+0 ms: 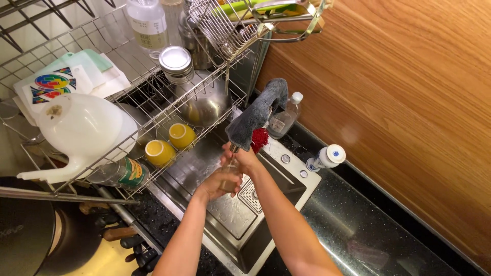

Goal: Cleaning a kitchen counter with a cloth after washing dishes.

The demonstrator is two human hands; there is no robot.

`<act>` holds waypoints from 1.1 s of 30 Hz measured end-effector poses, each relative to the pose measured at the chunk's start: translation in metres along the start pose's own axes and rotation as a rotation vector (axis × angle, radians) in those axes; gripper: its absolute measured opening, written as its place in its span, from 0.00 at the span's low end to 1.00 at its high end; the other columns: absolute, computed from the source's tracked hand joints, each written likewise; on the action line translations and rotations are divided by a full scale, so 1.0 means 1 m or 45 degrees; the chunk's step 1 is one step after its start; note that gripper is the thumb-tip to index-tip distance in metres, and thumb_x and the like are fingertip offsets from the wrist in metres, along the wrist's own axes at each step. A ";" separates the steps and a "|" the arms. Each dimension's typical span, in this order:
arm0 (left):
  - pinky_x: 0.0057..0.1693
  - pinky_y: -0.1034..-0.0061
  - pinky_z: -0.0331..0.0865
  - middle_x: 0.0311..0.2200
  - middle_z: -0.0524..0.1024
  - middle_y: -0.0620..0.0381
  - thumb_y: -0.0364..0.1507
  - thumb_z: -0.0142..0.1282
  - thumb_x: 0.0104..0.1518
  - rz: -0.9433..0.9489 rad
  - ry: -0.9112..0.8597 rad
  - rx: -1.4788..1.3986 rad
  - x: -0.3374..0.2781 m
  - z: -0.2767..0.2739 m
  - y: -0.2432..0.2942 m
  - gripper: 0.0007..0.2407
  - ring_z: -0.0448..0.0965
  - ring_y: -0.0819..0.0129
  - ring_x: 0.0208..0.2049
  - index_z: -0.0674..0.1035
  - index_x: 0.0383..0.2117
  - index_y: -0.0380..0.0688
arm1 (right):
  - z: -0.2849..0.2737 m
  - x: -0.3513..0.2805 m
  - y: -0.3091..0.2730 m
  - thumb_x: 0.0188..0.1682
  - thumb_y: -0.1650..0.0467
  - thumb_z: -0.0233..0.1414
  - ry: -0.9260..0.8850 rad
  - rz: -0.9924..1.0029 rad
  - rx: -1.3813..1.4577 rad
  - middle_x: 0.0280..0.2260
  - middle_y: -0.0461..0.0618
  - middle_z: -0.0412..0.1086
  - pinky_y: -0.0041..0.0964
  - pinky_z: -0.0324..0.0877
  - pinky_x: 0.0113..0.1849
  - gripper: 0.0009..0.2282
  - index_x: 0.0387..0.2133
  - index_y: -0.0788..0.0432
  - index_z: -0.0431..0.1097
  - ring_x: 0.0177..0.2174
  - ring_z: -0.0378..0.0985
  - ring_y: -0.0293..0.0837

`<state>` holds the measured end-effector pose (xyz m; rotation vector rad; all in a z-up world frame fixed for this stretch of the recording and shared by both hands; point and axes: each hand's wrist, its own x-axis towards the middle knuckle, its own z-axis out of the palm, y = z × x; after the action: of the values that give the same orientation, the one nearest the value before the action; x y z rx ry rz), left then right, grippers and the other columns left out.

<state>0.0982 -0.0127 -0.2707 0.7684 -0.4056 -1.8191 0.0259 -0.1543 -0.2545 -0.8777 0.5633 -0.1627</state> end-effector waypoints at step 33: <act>0.27 0.82 0.69 0.28 0.73 0.58 0.33 0.67 0.48 0.054 -0.462 -0.337 -0.014 0.009 -0.002 0.18 0.74 0.74 0.25 0.77 0.42 0.37 | 0.012 -0.037 -0.014 0.37 0.79 0.58 -0.599 -0.192 0.364 0.30 0.49 0.68 0.57 0.74 0.49 0.09 0.27 0.58 0.65 0.35 0.77 0.49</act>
<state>0.0945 0.0005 -0.2610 0.2451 -0.3992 -1.9260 0.0021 -0.1415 -0.2230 -0.6478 0.0312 -0.1616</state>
